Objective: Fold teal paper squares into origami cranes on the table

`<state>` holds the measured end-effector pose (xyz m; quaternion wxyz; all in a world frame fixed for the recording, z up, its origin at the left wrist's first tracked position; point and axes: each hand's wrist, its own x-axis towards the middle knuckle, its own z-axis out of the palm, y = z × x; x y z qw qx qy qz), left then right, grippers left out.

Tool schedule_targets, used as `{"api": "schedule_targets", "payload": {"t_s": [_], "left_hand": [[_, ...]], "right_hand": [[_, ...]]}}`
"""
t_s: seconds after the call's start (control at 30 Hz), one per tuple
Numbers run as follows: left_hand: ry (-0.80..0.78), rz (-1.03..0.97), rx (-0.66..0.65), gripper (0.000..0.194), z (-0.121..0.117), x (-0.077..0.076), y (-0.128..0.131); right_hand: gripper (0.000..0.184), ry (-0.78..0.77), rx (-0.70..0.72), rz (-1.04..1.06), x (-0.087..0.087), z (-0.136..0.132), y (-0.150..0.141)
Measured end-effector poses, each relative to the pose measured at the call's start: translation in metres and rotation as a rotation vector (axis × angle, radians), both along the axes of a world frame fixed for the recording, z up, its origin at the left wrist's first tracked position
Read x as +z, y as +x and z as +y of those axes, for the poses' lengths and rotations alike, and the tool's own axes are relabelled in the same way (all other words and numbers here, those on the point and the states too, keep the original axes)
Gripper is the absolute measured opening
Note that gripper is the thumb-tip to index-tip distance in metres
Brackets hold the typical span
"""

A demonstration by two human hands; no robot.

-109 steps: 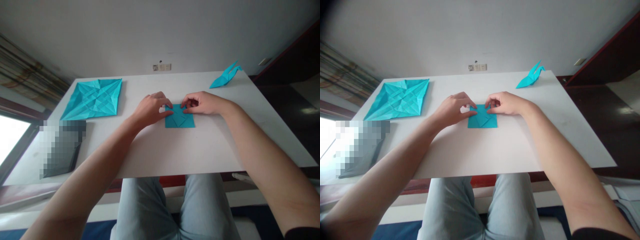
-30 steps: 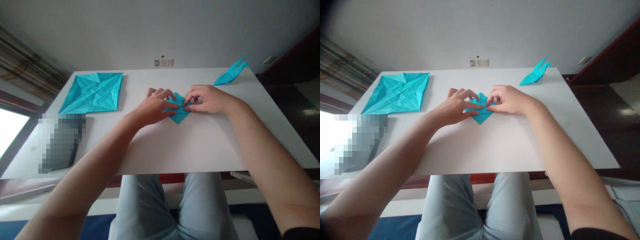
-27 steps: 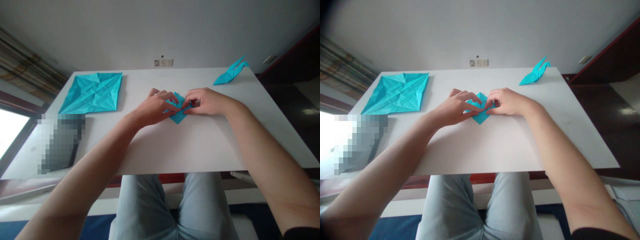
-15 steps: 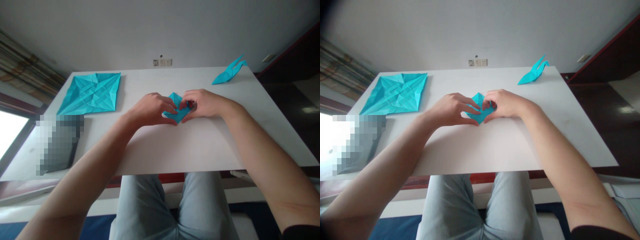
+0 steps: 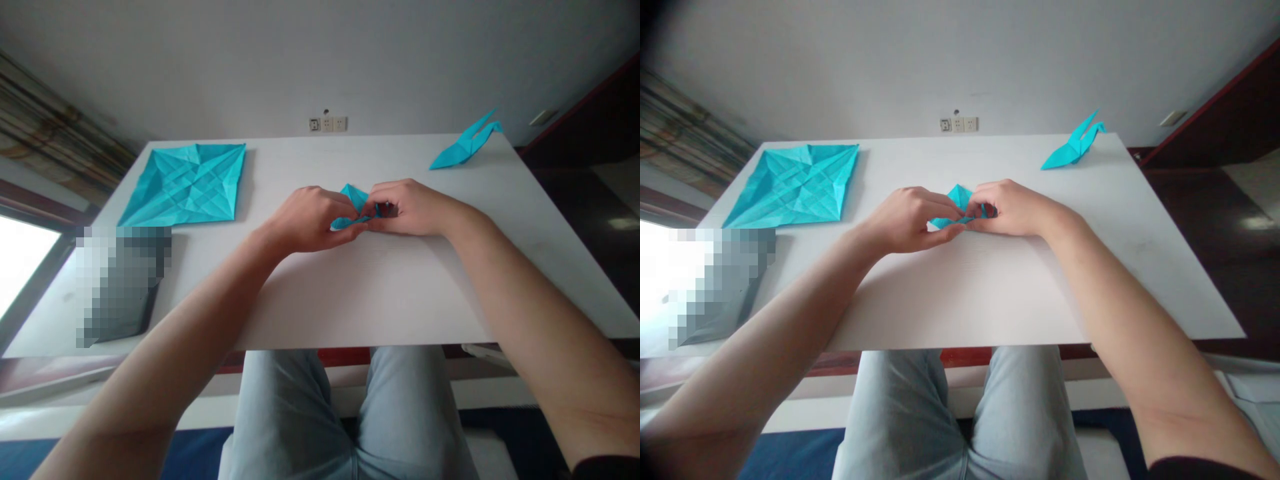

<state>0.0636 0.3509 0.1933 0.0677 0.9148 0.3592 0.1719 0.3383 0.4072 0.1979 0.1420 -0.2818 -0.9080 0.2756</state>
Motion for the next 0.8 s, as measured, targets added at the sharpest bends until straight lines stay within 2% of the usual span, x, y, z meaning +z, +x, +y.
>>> {"api": "schedule_targets", "payload": {"t_s": [0.2, 0.4, 0.6, 0.7, 0.8], "left_hand": [[-0.115, -0.162, 0.049, 0.022, 0.009, -0.009, -0.003], [-0.185, -0.277, 0.071, 0.021, 0.013, -0.017, -0.003], [-0.175, -0.216, 0.191, 0.017, 0.015, -0.02, 0.001], [-0.178, -0.156, 0.244, 0.027, 0.014, -0.019, 0.002], [-0.174, -0.114, 0.253, 0.027, 0.012, -0.018, 0.004]], "right_hand": [[0.037, -0.087, -0.046, -0.024, 0.0, 0.003, 0.004], [0.034, -0.113, -0.076, -0.046, -0.001, 0.008, 0.009], [0.029, -0.08, -0.151, -0.038, -0.007, 0.008, 0.006], [0.031, -0.075, -0.151, -0.05, -0.009, 0.007, 0.004], [0.034, -0.041, -0.137, -0.036, -0.012, 0.007, 0.002]]}}
